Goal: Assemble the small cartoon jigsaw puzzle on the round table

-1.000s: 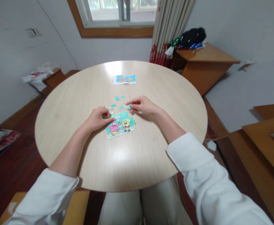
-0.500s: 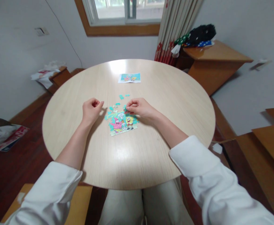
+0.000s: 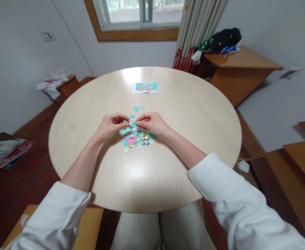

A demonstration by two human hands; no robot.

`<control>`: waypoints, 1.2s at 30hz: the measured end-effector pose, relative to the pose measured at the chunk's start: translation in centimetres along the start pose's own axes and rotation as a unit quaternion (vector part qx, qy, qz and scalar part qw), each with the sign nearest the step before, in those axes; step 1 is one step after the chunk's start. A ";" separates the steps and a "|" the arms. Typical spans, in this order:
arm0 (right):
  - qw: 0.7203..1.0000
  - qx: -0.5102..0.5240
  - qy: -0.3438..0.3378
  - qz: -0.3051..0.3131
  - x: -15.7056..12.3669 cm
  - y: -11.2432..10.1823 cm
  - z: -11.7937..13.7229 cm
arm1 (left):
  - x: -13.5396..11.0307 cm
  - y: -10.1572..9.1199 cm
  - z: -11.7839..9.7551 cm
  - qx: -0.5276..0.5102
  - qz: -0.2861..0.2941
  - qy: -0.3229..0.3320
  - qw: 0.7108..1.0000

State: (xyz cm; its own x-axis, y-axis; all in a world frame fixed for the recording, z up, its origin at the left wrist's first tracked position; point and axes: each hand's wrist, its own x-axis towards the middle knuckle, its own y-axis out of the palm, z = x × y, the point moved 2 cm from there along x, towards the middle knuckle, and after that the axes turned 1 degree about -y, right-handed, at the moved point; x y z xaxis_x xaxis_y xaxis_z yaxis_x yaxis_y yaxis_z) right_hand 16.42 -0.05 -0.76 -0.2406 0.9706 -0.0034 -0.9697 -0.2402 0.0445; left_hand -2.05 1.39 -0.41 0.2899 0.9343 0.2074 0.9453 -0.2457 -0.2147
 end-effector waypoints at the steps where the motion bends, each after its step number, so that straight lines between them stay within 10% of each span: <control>1: 1.000 0.003 0.000 -0.001 0.0 0.1 0.0 | 0.0 0.1 0.0 -0.009 0.006 -0.003 1.000; 36: 0.997 -0.051 -0.007 0.048 -0.1 -0.2 0.8 | -0.3 0.7 -0.7 0.016 0.045 -0.040 0.998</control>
State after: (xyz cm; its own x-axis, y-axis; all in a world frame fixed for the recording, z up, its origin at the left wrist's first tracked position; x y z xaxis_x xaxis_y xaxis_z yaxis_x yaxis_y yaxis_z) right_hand 16.65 -0.14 0.08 -0.3335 0.9427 0.0107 -0.9414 -0.3324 -0.0582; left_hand -1.33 0.77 0.02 0.3591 0.9268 0.1098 0.9103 -0.3218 -0.2602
